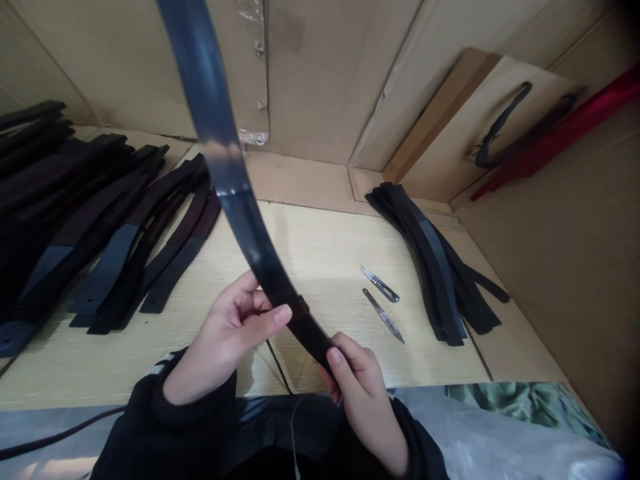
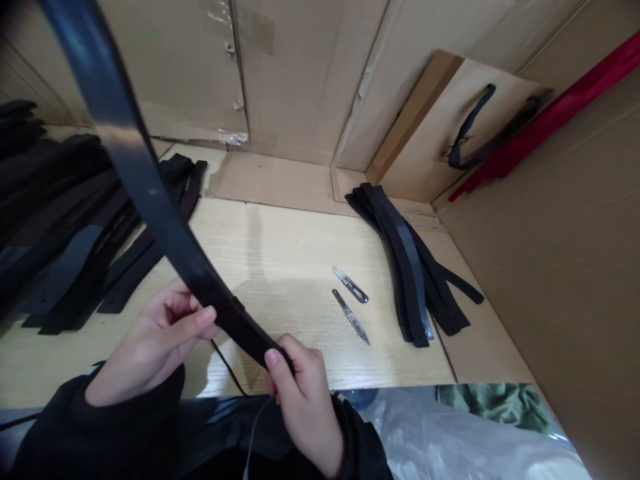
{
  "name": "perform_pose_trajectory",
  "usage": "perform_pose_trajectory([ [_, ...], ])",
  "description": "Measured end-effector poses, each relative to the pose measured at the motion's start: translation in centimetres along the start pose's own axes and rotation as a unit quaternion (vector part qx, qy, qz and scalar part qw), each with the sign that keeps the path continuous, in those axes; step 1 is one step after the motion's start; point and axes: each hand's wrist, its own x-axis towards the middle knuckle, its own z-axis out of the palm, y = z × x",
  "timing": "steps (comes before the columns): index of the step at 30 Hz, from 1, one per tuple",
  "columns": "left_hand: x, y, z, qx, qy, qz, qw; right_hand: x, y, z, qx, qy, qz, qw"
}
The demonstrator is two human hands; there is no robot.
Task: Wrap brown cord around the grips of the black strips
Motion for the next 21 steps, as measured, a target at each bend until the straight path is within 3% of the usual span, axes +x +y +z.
perform_pose_trajectory([
  [3, 0.1, 0.3, 0.0, 0.102, -0.003, 0.025, 0.994, 0.0, 0.3, -0.4, 0.043, 0.038, 0.016, 0.998],
  [6, -0.2, 0.6, -0.5, 0.2, 0.03, 0.04, 0.979, 0.0, 0.5, -1.1, 0.087, 0.082, 0.024, 0.993],
  [13, -1.5, 1.4, -1.6, 0.309, 0.047, 0.076, 0.947, -0.2, 1.0, -2.2, 0.149, 0.047, 0.043, 0.987],
  [16, -1.5, 1.6, -1.9, 0.317, 0.044, 0.086, 0.943, -0.4, 1.0, -2.2, 0.224, 0.002, 0.073, 0.972],
  [21, -1.3, 0.9, -2.6, 0.237, 0.03, 0.056, 0.969, -0.3, 1.4, -2.2, 0.329, -0.195, 0.156, 0.911],
])
